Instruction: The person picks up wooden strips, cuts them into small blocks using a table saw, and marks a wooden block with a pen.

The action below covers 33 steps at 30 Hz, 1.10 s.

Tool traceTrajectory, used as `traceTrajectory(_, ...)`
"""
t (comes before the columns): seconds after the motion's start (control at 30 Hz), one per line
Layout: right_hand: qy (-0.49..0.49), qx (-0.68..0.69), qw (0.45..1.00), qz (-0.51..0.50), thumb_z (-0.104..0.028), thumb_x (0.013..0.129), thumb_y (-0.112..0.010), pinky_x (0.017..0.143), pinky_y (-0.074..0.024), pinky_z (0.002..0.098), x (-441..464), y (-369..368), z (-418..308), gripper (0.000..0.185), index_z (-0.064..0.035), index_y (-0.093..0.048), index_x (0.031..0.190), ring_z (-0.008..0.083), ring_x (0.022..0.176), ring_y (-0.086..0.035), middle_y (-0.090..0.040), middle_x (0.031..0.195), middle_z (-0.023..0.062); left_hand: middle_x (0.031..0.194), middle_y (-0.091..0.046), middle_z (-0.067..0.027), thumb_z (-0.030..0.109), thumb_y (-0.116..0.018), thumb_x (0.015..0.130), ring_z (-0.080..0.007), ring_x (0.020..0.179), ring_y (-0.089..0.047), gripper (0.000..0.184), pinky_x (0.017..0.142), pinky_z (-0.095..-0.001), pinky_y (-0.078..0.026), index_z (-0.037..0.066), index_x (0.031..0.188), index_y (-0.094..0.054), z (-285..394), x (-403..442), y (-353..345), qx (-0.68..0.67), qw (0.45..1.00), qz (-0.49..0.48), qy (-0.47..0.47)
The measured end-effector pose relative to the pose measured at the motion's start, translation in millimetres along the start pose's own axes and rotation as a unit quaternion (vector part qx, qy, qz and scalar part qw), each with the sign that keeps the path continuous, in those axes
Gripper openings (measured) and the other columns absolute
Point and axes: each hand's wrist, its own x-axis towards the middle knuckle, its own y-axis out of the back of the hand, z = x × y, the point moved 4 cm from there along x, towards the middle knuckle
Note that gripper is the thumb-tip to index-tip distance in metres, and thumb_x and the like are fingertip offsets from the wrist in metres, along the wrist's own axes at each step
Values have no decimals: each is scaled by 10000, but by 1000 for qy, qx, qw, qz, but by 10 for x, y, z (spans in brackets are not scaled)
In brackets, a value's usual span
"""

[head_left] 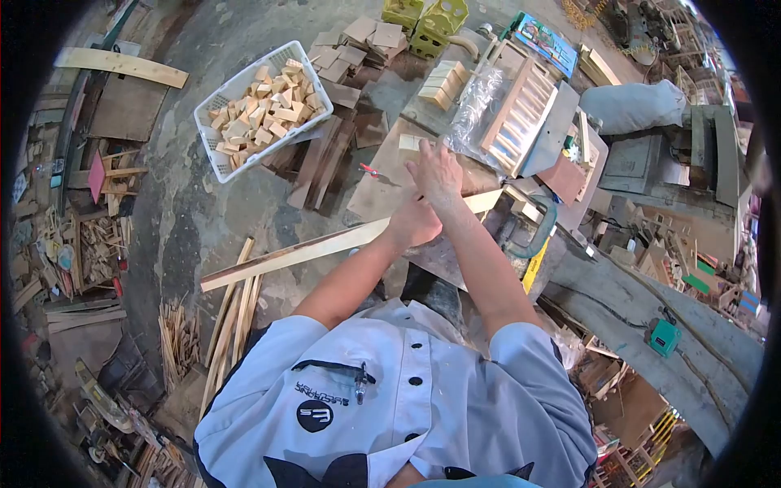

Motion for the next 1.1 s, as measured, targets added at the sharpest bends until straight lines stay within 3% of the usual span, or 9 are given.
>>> traceTrajectory(0.07,-16,23,1000,12,-422,915,-800,857,-609,488,98,-32,28,593,-54,-547,1305,431,1151,-687,-556,1355,281,1339,-710,-111,230,-588,935,-297,1375,-572,369,1191,-508,-404,61,1222,-746,97,-18,249,-17,996,90,-12)
traceTrajectory(0.17,-86,131,987,-33,-381,906,-815,876,-590,512,179,-79,65,617,-12,-511,1297,458,1117,-687,-577,1300,312,1363,-700,-114,224,-577,943,-299,1368,-577,372,1188,-510,-407,74,1240,-744,71,0,185,-49,998,44,-10)
traceTrajectory(0.33,-128,190,970,79,-286,873,-833,951,-559,540,-19,-213,179,640,11,-497,1330,477,1108,-684,-701,1028,305,1381,-688,-107,255,-551,990,-296,1381,-571,435,1202,-507,-392,139,1396,-652,58,-17,121,-52,995,81,-28)
traceTrajectory(0.6,-159,279,945,68,-270,854,-841,898,-549,509,91,-386,307,548,15,-582,1244,443,1046,-698,-716,1022,254,1471,-623,-119,267,-537,1018,-309,1423,-534,479,1224,-511,-372,171,1486,-572,121,-40,256,-80,992,79,-60)
traceTrajectory(0.7,-142,299,940,79,-284,894,-798,833,-566,468,-220,-174,431,385,-4,-675,1127,394,945,-732,-745,975,202,1354,-657,-118,291,-614,979,-313,1333,-583,519,1151,-506,-428,154,1478,-568,112,-37,216,52,985,122,-107)
traceTrajectory(0.77,-132,293,937,136,-266,917,-773,821,-571,456,-518,-41,611,297,-16,-710,1065,371,919,-738,-749,982,186,1190,-652,-102,326,-726,903,-305,1175,-635,610,1029,-484,-485,131,1459,-570,88,-38,255,68,993,84,-48)
traceTrajectory(0.9,-294,235,896,235,-320,938,-763,894,-552,473,-1237,140,1089,371,-24,-669,1142,381,1038,-699,-701,1105,182,1088,-612,-94,332,-800,841,-297,1041,-650,669,901,-473,-516,115,1434,-581,139,-24,354,44,995,87,3)
traceTrajectory(1.03,-370,191,902,113,-425,972,-717,902,-538,520,-1483,-1,1396,447,-12,-669,1136,426,1048,-688,-702,1099,224,1107,-604,-102,327,-826,823,-300,1000,-658,695,854,-460,-543,101,1431,-577,120,-7,331,47,995,88,0)
traceTrajectory(1.1,-284,229,930,50,-434,991,-673,894,-539,525,-1373,-248,1458,447,6,-705,1059,445,1047,-691,-726,1064,256,1111,-601,-103,325,-829,822,-303,993,-659,701,837,-460,-550,97,1434,-574,130,-14,310,59,993,100,-12)
